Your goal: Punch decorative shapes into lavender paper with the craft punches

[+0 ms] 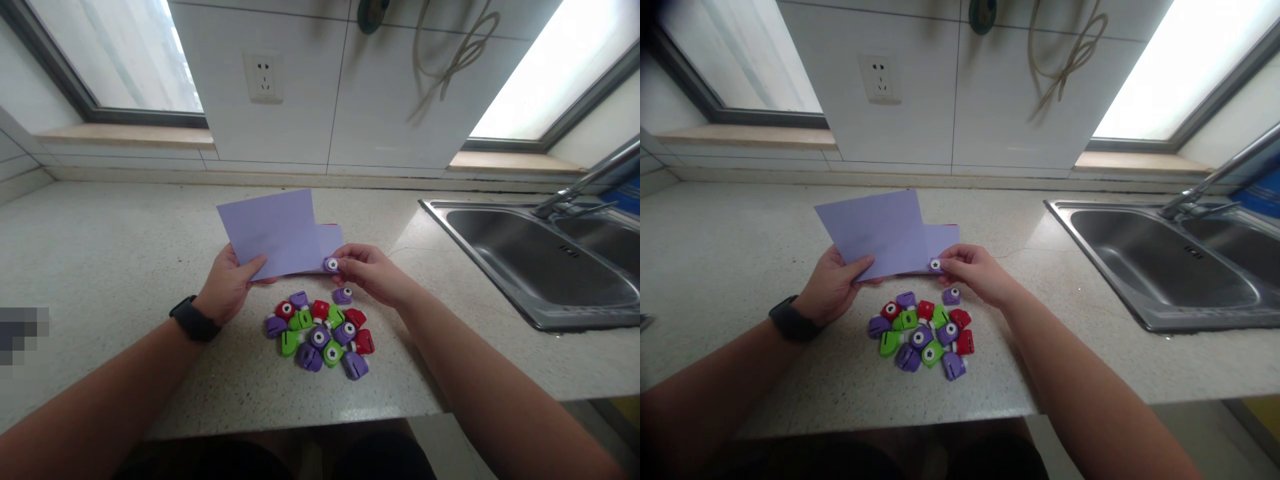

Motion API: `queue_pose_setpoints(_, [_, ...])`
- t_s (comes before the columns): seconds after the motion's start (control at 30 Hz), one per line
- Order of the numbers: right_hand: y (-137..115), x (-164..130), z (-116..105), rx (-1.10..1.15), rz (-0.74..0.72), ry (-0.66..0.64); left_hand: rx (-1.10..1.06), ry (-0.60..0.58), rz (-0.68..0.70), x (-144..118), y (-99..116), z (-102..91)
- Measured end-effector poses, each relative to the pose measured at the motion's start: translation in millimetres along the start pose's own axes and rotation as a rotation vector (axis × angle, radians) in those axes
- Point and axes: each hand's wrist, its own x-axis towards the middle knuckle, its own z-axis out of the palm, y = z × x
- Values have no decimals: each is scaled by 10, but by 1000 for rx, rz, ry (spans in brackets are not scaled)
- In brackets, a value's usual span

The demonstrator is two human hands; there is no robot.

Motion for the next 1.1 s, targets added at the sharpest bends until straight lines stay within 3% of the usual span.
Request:
queue_pose_setpoints(0.63, [30,14,-4,-36,-18,3,9,-6,18,-4,-5,9])
queue_pose_setpoints(1.1, [77,38,89,46,77,24,-3,-33,3,-13,-19,5])
